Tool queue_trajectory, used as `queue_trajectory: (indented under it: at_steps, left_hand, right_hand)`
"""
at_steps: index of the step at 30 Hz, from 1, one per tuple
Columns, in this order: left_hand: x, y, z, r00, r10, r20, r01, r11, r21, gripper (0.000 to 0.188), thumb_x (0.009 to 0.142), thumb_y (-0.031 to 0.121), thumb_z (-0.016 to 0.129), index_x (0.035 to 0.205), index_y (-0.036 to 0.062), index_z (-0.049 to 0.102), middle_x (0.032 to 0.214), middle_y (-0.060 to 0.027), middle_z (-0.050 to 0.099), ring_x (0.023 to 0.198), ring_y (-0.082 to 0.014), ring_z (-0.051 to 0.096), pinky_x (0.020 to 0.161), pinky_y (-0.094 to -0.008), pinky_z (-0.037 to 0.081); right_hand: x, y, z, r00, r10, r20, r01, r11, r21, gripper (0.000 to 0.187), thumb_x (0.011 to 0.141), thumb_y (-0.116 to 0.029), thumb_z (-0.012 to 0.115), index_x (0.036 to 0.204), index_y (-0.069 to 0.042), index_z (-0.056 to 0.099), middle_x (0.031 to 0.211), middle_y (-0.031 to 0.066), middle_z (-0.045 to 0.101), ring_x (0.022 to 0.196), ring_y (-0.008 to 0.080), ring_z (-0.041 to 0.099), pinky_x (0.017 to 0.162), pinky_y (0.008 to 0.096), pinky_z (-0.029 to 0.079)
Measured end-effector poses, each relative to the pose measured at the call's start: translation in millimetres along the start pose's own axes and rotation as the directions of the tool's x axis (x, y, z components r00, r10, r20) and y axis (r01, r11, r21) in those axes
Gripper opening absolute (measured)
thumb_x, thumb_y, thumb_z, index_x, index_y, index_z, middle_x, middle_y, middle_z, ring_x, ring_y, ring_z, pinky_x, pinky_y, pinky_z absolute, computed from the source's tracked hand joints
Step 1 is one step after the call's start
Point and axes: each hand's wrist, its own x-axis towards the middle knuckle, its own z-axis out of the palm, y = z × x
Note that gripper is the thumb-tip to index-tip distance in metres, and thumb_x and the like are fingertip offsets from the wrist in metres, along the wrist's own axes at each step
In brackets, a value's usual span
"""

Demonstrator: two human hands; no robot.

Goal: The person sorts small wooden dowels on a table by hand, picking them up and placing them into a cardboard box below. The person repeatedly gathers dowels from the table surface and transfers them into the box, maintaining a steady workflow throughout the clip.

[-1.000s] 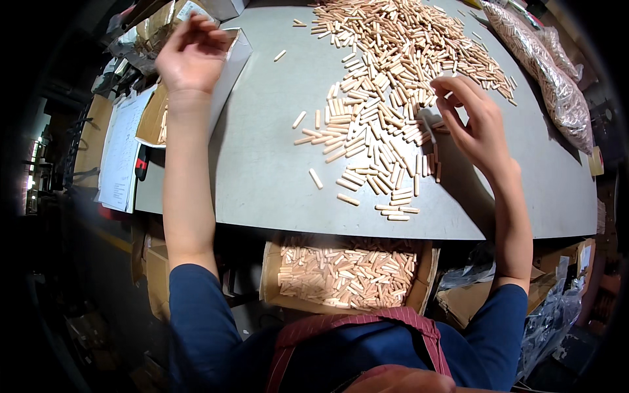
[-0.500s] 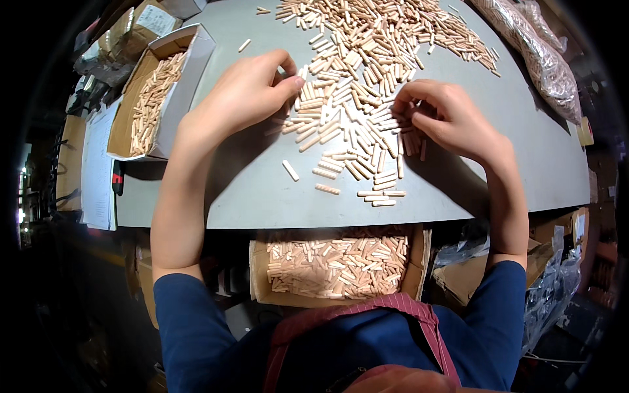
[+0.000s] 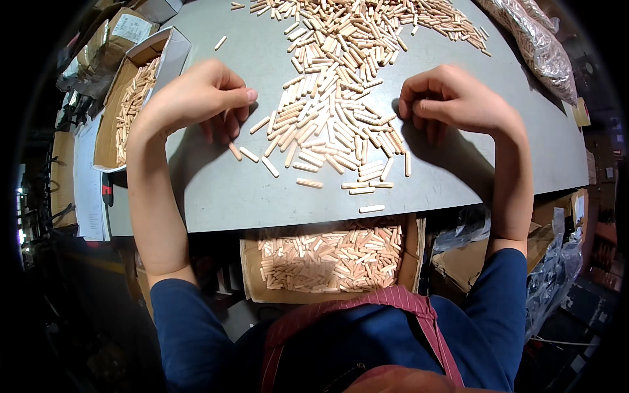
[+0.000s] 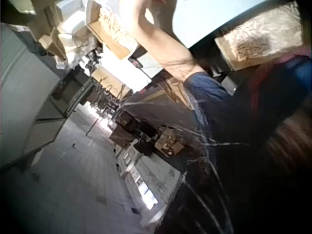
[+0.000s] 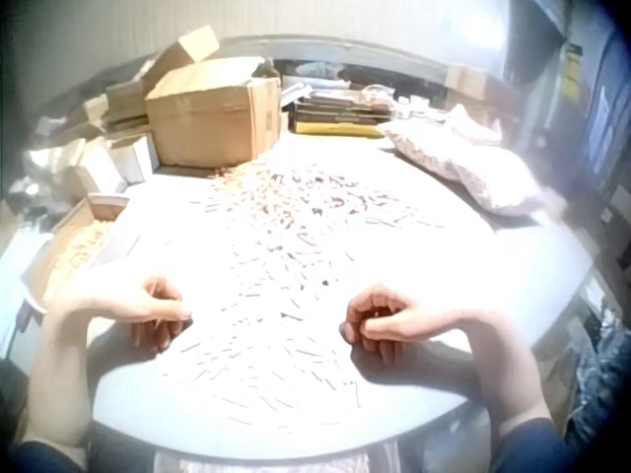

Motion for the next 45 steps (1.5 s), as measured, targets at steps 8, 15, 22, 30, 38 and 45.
queue_trajectory:
  at_steps: [8, 15, 22, 30, 38, 45]
  left_hand:
    - [-4, 7, 20, 0.822, 0.174, 0.543, -0.062, 0.974, -0.217, 0.028, 0.105, 0.018, 0.069, 0.113, -0.0090, 0.075, 0.095, -0.0128, 0.079, 0.084, -0.0147, 0.077, 0.072, -0.0275, 0.063]
    - [-5, 7, 23, 0.575, 0.523, 0.629, -0.418, 0.849, -0.324, 0.037, 0.103, 0.021, 0.072, 0.129, -0.0052, 0.072, 0.107, -0.0147, 0.081, 0.095, -0.0171, 0.077, 0.081, -0.0277, 0.061]
    - [0, -4, 4, 0.992, 0.124, -0.016, -0.125, 0.985, -0.121, 0.036, 0.110, 0.034, 0.058, 0.096, 0.0036, 0.069, 0.074, -0.0023, 0.073, 0.062, -0.0103, 0.071, 0.049, -0.0223, 0.051]
    - [4, 13, 28, 0.948, 0.141, 0.286, -0.076, 0.971, -0.228, 0.033, 0.111, 0.029, 0.059, 0.099, 0.0002, 0.071, 0.074, -0.0053, 0.073, 0.062, -0.0128, 0.072, 0.057, -0.0252, 0.058]
    - [2, 17, 32, 0.893, 0.162, 0.419, -0.067, 0.970, -0.233, 0.028, 0.110, 0.020, 0.059, 0.106, -0.0034, 0.073, 0.081, -0.0075, 0.076, 0.070, -0.0132, 0.074, 0.064, -0.0259, 0.060]
    - [-4, 18, 48, 0.438, 0.574, 0.692, -0.556, 0.778, -0.293, 0.037, 0.107, 0.020, 0.067, 0.136, -0.0039, 0.069, 0.107, -0.0131, 0.081, 0.095, -0.0173, 0.077, 0.079, -0.0286, 0.061]
  right_hand:
    - [2, -2, 21, 0.868, -0.294, 0.400, 0.253, 0.955, 0.154, 0.021, 0.097, -0.002, 0.057, 0.111, 0.007, 0.071, 0.088, 0.0085, 0.078, 0.077, 0.0130, 0.074, 0.071, 0.0289, 0.062]
    - [-1, 2, 29, 0.707, -0.529, 0.470, 0.498, 0.844, 0.200, 0.025, 0.100, -0.011, 0.066, 0.120, 0.003, 0.075, 0.099, 0.0150, 0.079, 0.088, 0.0160, 0.073, 0.078, 0.0323, 0.058]
    - [11, 8, 8, 0.961, -0.141, -0.238, 0.142, 0.990, -0.013, 0.020, 0.101, -0.011, 0.056, 0.112, -0.002, 0.071, 0.090, 0.0012, 0.069, 0.076, 0.0086, 0.067, 0.069, 0.0241, 0.055]
    - [8, -3, 27, 0.985, -0.173, 0.017, 0.170, 0.976, 0.137, 0.019, 0.095, -0.005, 0.056, 0.106, 0.000, 0.071, 0.084, 0.0050, 0.071, 0.064, 0.0115, 0.069, 0.061, 0.0267, 0.057]
    - [5, -5, 28, 0.977, -0.178, 0.115, 0.159, 0.974, 0.160, 0.022, 0.094, -0.005, 0.058, 0.109, 0.003, 0.072, 0.082, 0.0075, 0.073, 0.068, 0.0132, 0.072, 0.064, 0.0283, 0.058]
    - [9, -3, 47, 0.639, -0.570, 0.516, 0.544, 0.810, 0.221, 0.027, 0.098, -0.012, 0.070, 0.120, 0.002, 0.074, 0.095, 0.0137, 0.078, 0.083, 0.0160, 0.072, 0.075, 0.0334, 0.058]
